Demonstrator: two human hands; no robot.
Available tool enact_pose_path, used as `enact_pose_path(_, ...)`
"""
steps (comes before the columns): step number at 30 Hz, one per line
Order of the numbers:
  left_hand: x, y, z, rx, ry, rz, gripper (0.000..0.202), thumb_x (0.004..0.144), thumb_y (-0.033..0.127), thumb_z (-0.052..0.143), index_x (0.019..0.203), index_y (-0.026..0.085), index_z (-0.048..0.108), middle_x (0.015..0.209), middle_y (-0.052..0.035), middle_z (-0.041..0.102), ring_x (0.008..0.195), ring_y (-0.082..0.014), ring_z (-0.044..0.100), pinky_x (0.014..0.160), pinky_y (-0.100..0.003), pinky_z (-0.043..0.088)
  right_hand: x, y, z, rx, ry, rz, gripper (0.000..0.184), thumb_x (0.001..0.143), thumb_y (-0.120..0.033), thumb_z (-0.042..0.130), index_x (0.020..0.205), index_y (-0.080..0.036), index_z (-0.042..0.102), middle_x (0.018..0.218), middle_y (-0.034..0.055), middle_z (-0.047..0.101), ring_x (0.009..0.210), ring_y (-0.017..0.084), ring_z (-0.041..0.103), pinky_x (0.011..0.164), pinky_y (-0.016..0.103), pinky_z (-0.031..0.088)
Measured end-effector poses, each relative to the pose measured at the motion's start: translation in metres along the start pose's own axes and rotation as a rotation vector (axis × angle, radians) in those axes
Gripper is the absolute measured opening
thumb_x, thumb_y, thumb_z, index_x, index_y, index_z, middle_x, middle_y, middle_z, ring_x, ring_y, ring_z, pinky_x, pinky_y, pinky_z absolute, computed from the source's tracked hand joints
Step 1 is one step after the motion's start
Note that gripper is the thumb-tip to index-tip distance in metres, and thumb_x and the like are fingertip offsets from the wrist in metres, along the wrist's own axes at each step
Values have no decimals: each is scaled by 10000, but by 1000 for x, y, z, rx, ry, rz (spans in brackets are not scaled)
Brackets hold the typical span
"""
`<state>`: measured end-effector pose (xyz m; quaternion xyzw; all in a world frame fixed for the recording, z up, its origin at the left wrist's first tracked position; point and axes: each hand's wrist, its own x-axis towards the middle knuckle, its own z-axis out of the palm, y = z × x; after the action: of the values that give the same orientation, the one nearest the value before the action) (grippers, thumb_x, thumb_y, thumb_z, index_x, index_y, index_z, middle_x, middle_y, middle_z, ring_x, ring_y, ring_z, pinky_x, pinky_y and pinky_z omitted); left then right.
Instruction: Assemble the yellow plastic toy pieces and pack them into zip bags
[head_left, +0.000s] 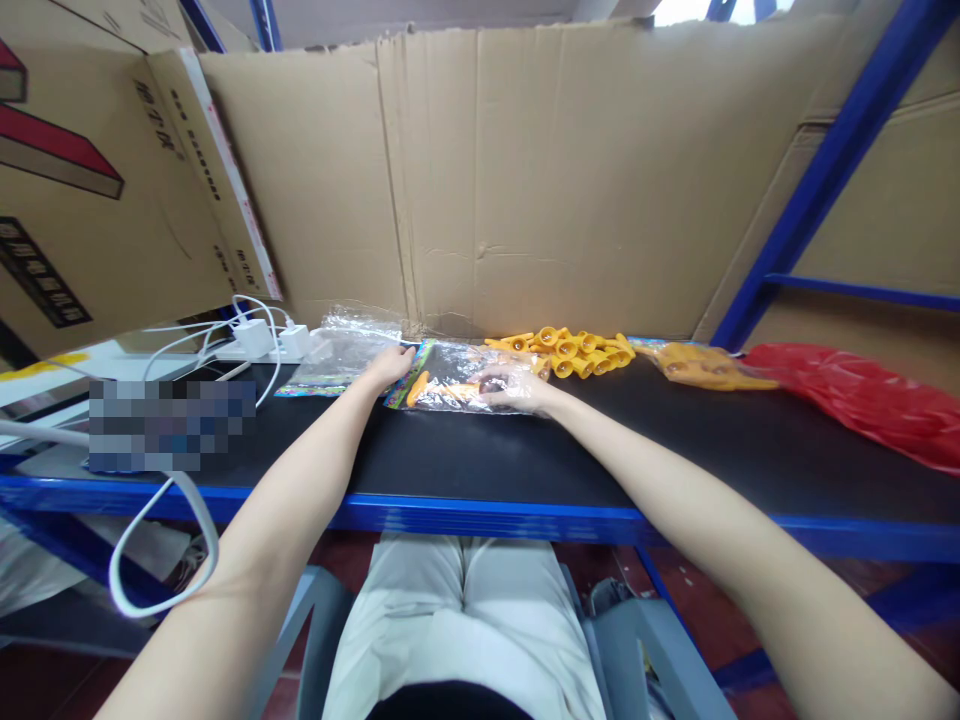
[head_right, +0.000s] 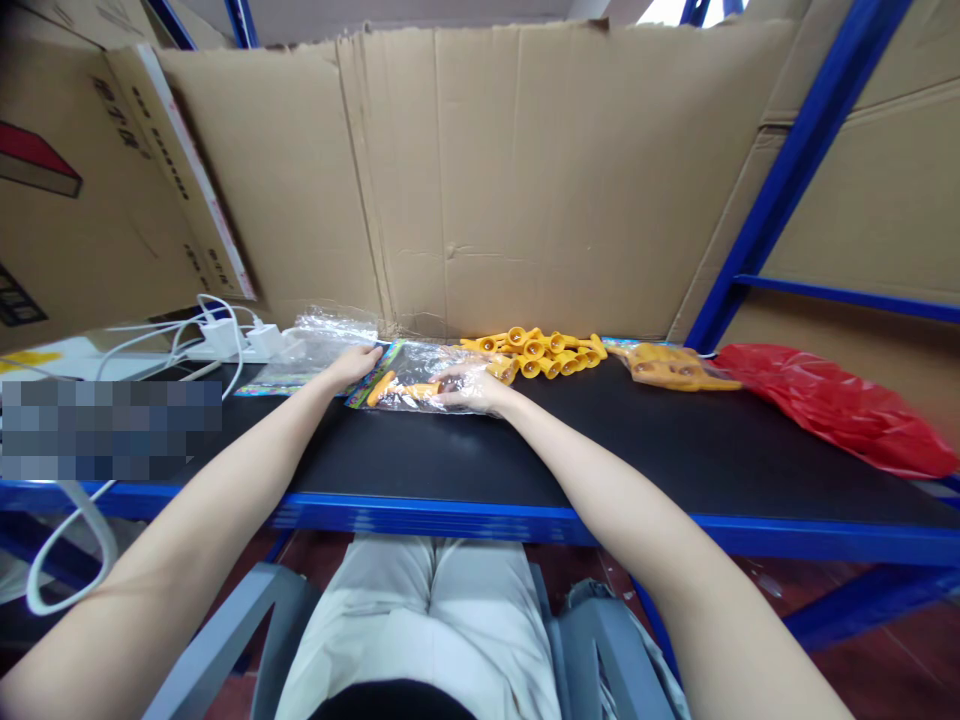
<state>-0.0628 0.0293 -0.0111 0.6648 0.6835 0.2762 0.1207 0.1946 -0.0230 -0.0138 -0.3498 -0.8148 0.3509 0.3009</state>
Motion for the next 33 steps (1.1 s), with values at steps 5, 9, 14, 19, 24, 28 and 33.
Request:
enact_pose_path(5,-8,7,-3,-110,-4,35,286,722,229,533,964,118,637,860,-77,664,799,-186,599,706,-249,432,-2,-1,-2,133,-91,14,392,660,-198,658,1047,-153,612,915,41,599,874,138,547,822,300,437)
enact_pose_path(9,-14,14,-4,-255,-11,23,402,672,158,575,1073,128,593,773,-31,639,687,-134,567,633,-211,420,-2,-1,-1,191,-88,50,345,675,-192,644,1019,-166,627,899,38,605,850,129,545,819,294,442)
enact_pose_path(14,-17,19,-6,-413,-130,3,418,662,161,607,1079,146,577,862,-37,633,771,-123,572,669,-189,427,-1,1,0,234,-107,52,326,694,-220,634,1017,-174,637,967,49,616,864,129,552,827,292,444)
enact_pose_path(19,-17,20,-9,-446,-220,-24,567,604,108,621,1156,187,520,833,-21,620,735,-131,580,646,-213,449,-2,-6,0,157,-89,21,326,701,-250,632,1017,-171,645,1033,64,627,931,149,563,868,301,439)
enact_pose_path(24,-15,16,-16,-237,-114,18,601,610,38,534,1198,150,488,863,-71,637,820,-187,603,701,-267,460,2,-11,-11,18,166,52,179,659,-122,565,806,-130,666,847,64,664,766,154,606,765,303,481)
enact_pose_path(28,-9,4,-23,79,66,-12,620,594,21,514,1200,149,489,1054,-151,608,1014,-281,560,810,-341,433,16,1,-31,-45,498,108,198,683,-79,415,665,-132,605,683,38,637,545,104,557,610,265,484)
enact_pose_path(33,-7,-8,-28,175,167,-155,633,605,51,544,1216,196,459,1197,-166,530,1097,-328,512,855,-408,409,42,15,-45,-245,531,93,225,684,-50,448,790,-145,621,833,52,654,759,140,601,754,292,492)
